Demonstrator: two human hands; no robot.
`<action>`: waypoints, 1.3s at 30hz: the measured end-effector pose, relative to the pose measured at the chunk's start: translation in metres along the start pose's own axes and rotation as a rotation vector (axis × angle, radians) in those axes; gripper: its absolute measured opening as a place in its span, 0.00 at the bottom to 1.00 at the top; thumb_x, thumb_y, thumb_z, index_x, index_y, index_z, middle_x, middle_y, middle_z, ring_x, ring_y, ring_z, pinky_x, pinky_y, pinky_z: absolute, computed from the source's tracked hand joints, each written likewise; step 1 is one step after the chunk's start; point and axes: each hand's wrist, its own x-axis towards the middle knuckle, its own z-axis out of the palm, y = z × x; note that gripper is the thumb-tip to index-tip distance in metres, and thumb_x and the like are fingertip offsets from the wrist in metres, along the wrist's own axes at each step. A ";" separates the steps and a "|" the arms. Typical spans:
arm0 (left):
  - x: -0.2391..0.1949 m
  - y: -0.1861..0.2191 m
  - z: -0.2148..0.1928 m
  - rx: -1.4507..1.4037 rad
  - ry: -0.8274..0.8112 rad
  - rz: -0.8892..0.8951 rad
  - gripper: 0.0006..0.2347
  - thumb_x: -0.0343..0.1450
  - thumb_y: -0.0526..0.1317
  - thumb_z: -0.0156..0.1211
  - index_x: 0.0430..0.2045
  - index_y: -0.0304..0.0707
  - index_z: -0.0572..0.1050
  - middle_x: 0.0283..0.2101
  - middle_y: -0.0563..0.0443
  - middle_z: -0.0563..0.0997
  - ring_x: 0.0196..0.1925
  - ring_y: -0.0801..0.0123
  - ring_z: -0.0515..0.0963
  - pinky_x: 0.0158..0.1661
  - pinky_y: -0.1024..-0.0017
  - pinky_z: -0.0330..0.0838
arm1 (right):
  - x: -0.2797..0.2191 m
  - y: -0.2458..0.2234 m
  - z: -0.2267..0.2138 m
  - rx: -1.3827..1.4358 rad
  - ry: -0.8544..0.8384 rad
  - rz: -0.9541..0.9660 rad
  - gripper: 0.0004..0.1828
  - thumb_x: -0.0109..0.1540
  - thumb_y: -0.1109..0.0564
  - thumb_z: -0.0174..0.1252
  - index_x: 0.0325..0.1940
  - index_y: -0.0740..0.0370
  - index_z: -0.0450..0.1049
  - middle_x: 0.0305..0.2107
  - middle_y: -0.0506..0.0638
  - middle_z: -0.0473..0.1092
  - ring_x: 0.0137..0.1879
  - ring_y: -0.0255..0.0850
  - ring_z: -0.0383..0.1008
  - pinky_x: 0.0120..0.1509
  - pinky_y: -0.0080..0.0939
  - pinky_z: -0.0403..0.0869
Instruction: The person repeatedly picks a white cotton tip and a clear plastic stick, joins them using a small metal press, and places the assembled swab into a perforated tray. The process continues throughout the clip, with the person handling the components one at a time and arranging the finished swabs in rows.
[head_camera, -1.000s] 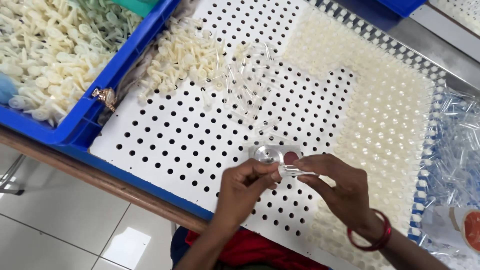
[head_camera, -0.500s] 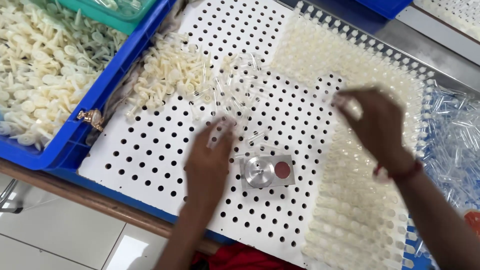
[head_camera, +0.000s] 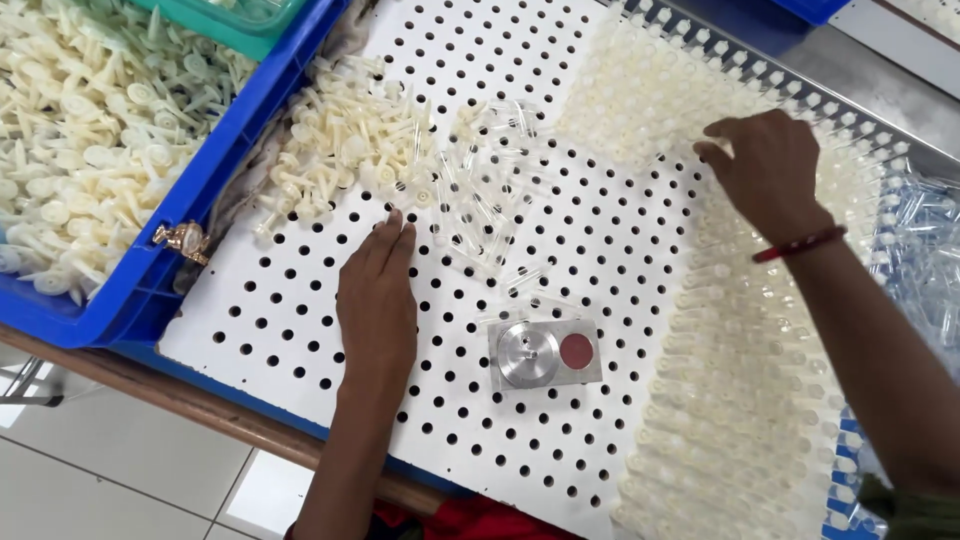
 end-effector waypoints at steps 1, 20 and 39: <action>0.002 0.002 -0.002 0.001 0.002 -0.002 0.20 0.71 0.23 0.51 0.59 0.30 0.74 0.66 0.41 0.75 0.68 0.53 0.71 0.65 0.58 0.62 | -0.002 -0.027 -0.029 0.000 0.001 -0.003 0.11 0.68 0.44 0.70 0.45 0.52 0.85 0.31 0.49 0.79 0.37 0.43 0.77 0.41 0.46 0.72; -0.063 0.040 -0.078 -0.191 -0.004 -0.049 0.07 0.69 0.36 0.66 0.37 0.35 0.78 0.44 0.45 0.82 0.43 0.57 0.83 0.41 0.66 0.78 | -0.116 -0.151 -0.113 0.861 -0.384 0.092 0.22 0.62 0.52 0.63 0.60 0.52 0.73 0.38 0.49 0.79 0.41 0.40 0.81 0.47 0.40 0.80; -0.099 0.101 -0.054 -1.183 -0.216 -0.381 0.12 0.69 0.32 0.67 0.47 0.36 0.82 0.39 0.48 0.86 0.35 0.75 0.83 0.37 0.77 0.78 | -0.182 -0.173 -0.130 1.348 -0.425 0.472 0.17 0.61 0.60 0.62 0.54 0.65 0.81 0.37 0.56 0.83 0.44 0.37 0.81 0.48 0.38 0.80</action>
